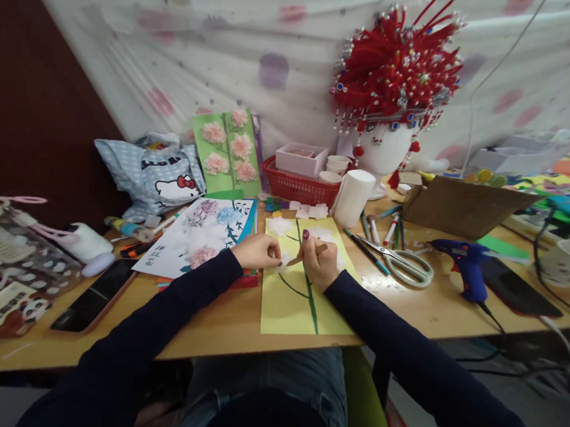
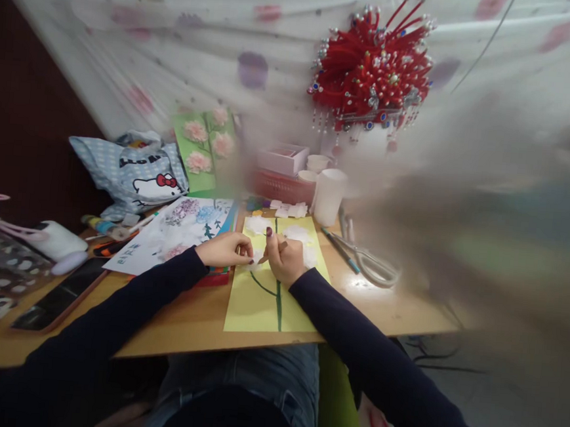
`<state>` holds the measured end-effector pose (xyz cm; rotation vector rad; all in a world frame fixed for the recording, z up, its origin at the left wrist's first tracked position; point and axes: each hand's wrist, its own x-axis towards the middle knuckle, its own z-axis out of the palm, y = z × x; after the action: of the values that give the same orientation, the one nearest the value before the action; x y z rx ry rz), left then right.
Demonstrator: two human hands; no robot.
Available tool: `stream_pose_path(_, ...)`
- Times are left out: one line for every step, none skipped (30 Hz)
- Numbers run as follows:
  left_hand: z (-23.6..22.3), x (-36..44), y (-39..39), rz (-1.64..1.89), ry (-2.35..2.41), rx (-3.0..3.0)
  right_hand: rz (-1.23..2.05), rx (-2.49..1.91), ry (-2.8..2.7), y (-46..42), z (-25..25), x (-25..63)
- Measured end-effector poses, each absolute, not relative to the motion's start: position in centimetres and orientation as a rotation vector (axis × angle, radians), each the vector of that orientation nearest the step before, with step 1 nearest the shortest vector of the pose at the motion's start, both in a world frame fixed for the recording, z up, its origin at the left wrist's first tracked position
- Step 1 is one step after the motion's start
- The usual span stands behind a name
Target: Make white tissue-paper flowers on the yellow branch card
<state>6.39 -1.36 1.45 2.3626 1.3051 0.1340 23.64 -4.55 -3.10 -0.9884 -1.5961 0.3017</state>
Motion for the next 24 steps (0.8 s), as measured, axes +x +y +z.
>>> stream_pose_path(1.6, 6.1, -1.4, 0.155, 1.296, 2.357, 0.303, -0.994, -1.612, -4.5, -3.2, 23.6)
stream_pose_path(1.7, 5.8, -1.4, 0.187, 1.280, 2.355, 0.309, -1.001, -1.628, -4.5, -3.3, 23.6)
stream_pose_path(1.8, 5.3, -1.5, 0.231, 1.254, 2.359, 0.316, -1.009, -1.642, -4.5, -3.4, 23.5)
stream_pose_path(1.7, 4.8, -1.6, 0.280, 1.222, 2.375, 0.320, -1.014, -1.658, -4.6, -3.4, 23.5)
stream_pose_path(1.6, 4.2, -1.8, 0.329, 1.193, 2.402, 0.318, -1.014, -1.675, -4.6, -3.4, 23.5)
stream_pose_path(1.4, 3.7, -2.0, 0.366, 1.174, 2.433, 0.312, -1.006, -1.700, -4.7, -3.4, 23.5)
stream_pose_path(1.0, 3.2, -2.2, 0.387, 1.174, 2.462, 0.295, -0.992, -1.732, -4.8, -3.4, 23.6)
stream_pose_path(0.5, 2.9, -2.5, 0.388, 1.187, 2.486, 0.265, -0.975, -1.774, -4.8, -3.3, 23.6)
stream_pose_path(0.0, 2.6, -2.7, 0.374, 1.212, 2.501, 0.224, -0.954, -1.826, -4.9, -3.3, 23.7)
stream_pose_path(-0.6, 2.5, -2.9, 0.351, 1.238, 2.508, 0.174, -0.931, -1.888, -4.9, -3.3, 23.7)
stream_pose_path(-1.1, 2.5, -3.0, 0.322, 1.253, 2.511, 0.116, -0.905, -1.953, -4.9, -3.3, 23.8)
stream_pose_path(-1.5, 2.6, -3.1, 0.290, 1.256, 2.515, 0.053, -0.875, -2.017, -4.9, -3.3, 23.9)
stream_pose_path(-1.8, 2.8, -3.2, 0.258, 1.253, 2.518, -0.011, -0.841, -2.074, -4.8, -3.3, 23.9)
stream_pose_path(-2.0, 2.9, -3.3, 0.221, 1.246, 2.518, -0.072, -0.799, -2.124, -4.8, -3.3, 23.9)
stream_pose_path(-2.1, 3.0, -3.3, 0.185, 1.241, 2.514, -0.130, -0.753, -2.161, -4.7, -3.3, 23.8)
stream_pose_path(-2.2, 3.1, -3.2, 0.162, 1.236, 2.508, -0.183, -0.703, -2.189, -4.7, -3.3, 23.8)
stream_pose_path(-2.2, 3.2, -3.2, 0.150, 1.231, 2.501, -0.228, -0.654, -2.210, -4.6, -3.3, 23.7)
stream_pose_path(-2.3, 3.1, -3.2, 0.149, 1.226, 2.495, -0.257, -0.611, -2.230, -4.6, -3.3, 23.6)
stream_pose_path(-2.3, 3.1, -3.1, 0.156, 1.219, 2.491, -0.269, -0.582, -2.250, -4.6, -3.3, 23.5)
stream_pose_path(-2.4, 3.0, -3.1, 0.161, 1.215, 2.488, -0.267, -0.566, -2.271, -4.5, -3.3, 23.4)
stream_pose_path(-2.5, 3.0, -3.1, 0.164, 1.212, 2.486, -0.255, -0.567, -2.287, -4.5, -3.3, 23.3)
stream_pose_path(-2.5, 3.0, -3.1, 0.161, 1.214, 2.483, -0.238, -0.580, -2.295, -4.5, -3.3, 23.3)
stream_pose_path(-2.5, 3.0, -3.1, 0.154, 1.219, 2.478, -0.223, -0.604, -2.289, -4.5, -3.3, 23.2)
stream_pose_path(-2.5, 3.0, -3.1, 0.146, 1.226, 2.473, -0.211, -0.633, -2.269, -4.4, -3.4, 23.2)
